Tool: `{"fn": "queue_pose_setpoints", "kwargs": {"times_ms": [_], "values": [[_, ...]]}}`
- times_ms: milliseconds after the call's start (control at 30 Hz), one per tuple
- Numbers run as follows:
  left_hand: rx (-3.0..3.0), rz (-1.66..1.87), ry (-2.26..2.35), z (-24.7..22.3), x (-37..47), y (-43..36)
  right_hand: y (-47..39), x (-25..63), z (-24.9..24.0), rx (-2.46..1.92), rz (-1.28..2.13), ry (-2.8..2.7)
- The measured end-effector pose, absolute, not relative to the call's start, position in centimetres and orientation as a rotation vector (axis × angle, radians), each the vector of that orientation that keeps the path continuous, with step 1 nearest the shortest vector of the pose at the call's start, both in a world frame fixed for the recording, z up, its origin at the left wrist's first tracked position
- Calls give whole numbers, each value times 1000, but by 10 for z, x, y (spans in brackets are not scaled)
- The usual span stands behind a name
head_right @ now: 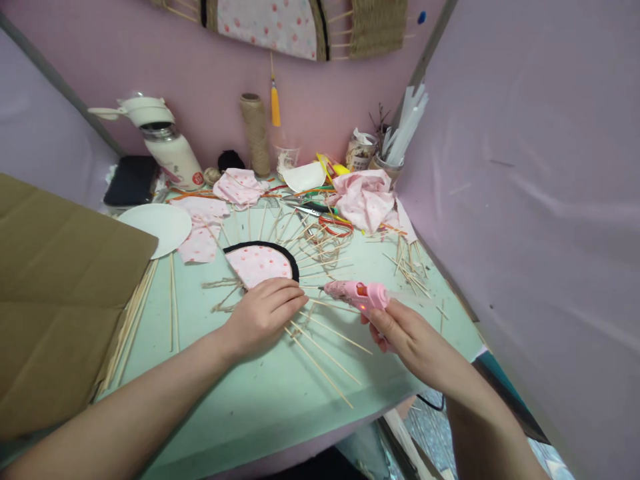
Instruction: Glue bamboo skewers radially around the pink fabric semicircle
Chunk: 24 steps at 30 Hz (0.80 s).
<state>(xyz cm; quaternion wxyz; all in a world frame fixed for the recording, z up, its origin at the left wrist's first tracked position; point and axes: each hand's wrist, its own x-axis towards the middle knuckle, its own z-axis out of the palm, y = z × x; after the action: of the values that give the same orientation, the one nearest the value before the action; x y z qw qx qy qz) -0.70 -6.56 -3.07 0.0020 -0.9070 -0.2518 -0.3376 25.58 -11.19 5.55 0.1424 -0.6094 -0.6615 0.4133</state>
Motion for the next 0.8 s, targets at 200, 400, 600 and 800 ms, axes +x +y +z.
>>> {"fn": "queue_pose_setpoints", "kwargs": {"times_ms": [200,400,600,800], "values": [[-2833,-1039,-798,-30,-7,-65,-111,256,55,-1756,1206,-1928],[-2828,-1044,-788,-29,-7,-66,-111,256,56,-1742,1203,-1948],[-2820,-1053,-785,-30,-6,-66,-111,258,54,-1734,1215,-1959],[-2826,-1044,-782,-30,-6,-66,-111,259,52,-1750,1222,-1978]]}}
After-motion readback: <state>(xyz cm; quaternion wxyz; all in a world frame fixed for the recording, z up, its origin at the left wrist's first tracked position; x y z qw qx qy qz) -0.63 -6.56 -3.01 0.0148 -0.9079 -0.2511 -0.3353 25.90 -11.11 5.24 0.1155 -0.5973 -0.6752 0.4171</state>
